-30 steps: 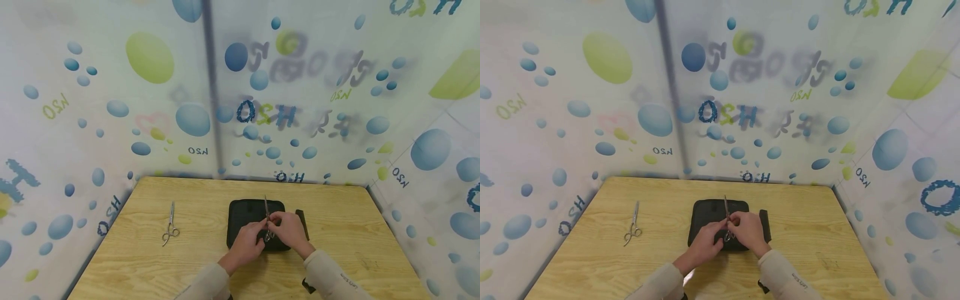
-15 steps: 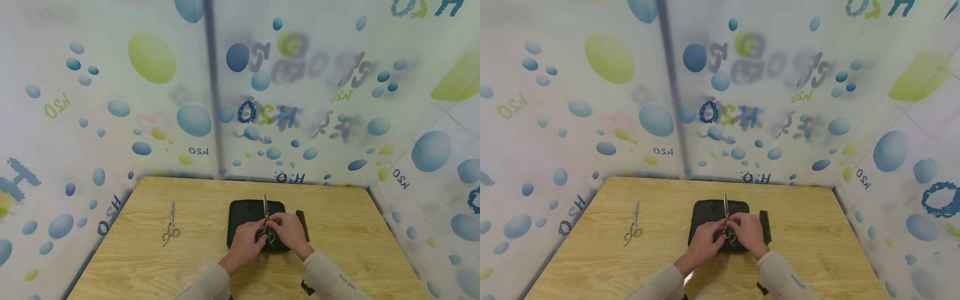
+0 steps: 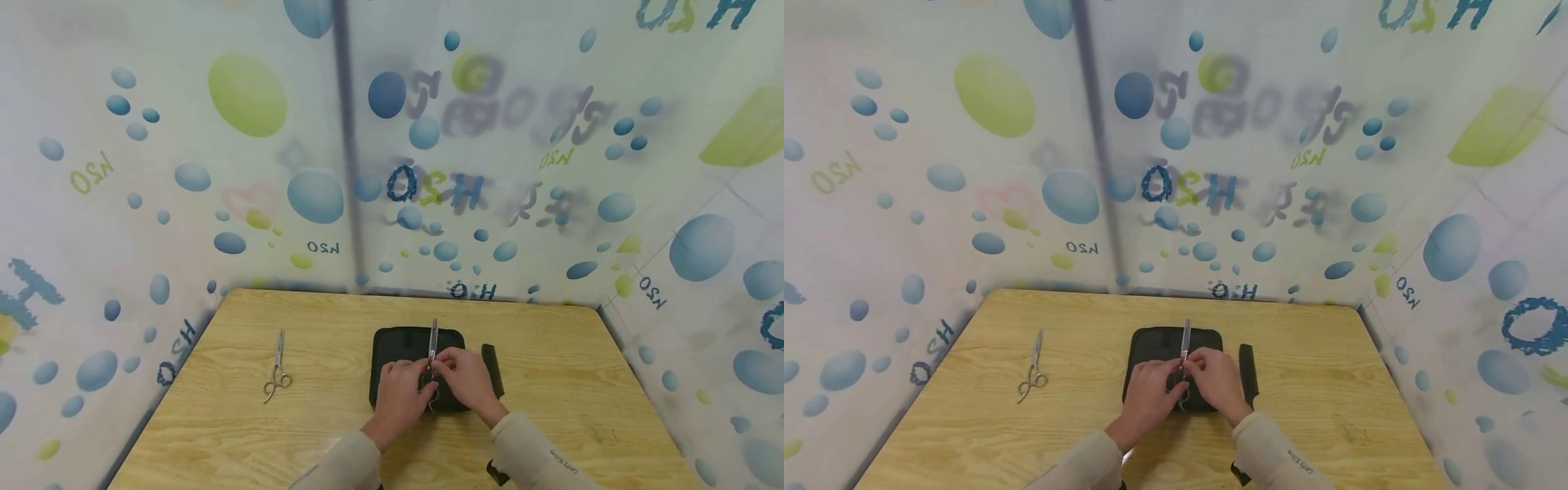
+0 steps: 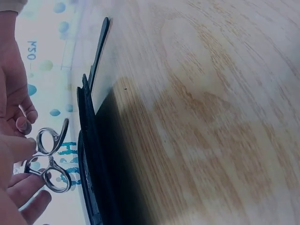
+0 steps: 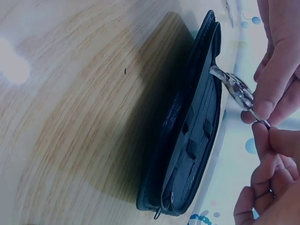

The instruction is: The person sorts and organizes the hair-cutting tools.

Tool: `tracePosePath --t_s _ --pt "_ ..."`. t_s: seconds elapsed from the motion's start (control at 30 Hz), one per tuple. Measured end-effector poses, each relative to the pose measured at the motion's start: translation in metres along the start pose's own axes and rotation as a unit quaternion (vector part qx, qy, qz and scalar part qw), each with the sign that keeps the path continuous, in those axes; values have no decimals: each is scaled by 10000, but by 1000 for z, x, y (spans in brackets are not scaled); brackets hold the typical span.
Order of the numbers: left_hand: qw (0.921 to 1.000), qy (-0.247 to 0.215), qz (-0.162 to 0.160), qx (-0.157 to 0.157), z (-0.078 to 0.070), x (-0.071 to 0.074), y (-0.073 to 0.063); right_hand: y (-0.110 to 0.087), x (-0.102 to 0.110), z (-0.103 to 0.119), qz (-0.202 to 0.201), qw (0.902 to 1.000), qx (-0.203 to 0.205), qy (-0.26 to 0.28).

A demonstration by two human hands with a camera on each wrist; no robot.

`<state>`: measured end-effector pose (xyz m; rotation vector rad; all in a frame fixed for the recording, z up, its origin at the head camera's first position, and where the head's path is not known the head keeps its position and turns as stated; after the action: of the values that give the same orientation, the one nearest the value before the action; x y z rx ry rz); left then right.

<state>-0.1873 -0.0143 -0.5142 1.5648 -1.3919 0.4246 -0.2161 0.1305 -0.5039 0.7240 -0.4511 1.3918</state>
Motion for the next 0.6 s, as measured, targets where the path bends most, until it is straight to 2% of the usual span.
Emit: tracePosePath --t_s 0.17,0.4,0.6 --pt "9994 272 -220 -81 0 -1 -1 -1 -1 1 69 9998 -97 137" --pt "9975 600 -337 -130 2 -4 0 -3 -1 4 134 9991 -249 330" --pt "9967 683 -397 -207 4 -2 1 -4 -2 4 229 9983 -310 435"
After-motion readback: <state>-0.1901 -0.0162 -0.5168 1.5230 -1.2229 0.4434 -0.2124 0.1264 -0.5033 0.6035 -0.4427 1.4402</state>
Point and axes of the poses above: each hand's wrist, its own y-axis towards the middle knuckle, its own x-axis out of the back of the hand, z = x × y, the point moved 2 cm from there along y, towards the middle knuckle, and after that the axes turned 8 degrees about -z, right-handed, at the moved point
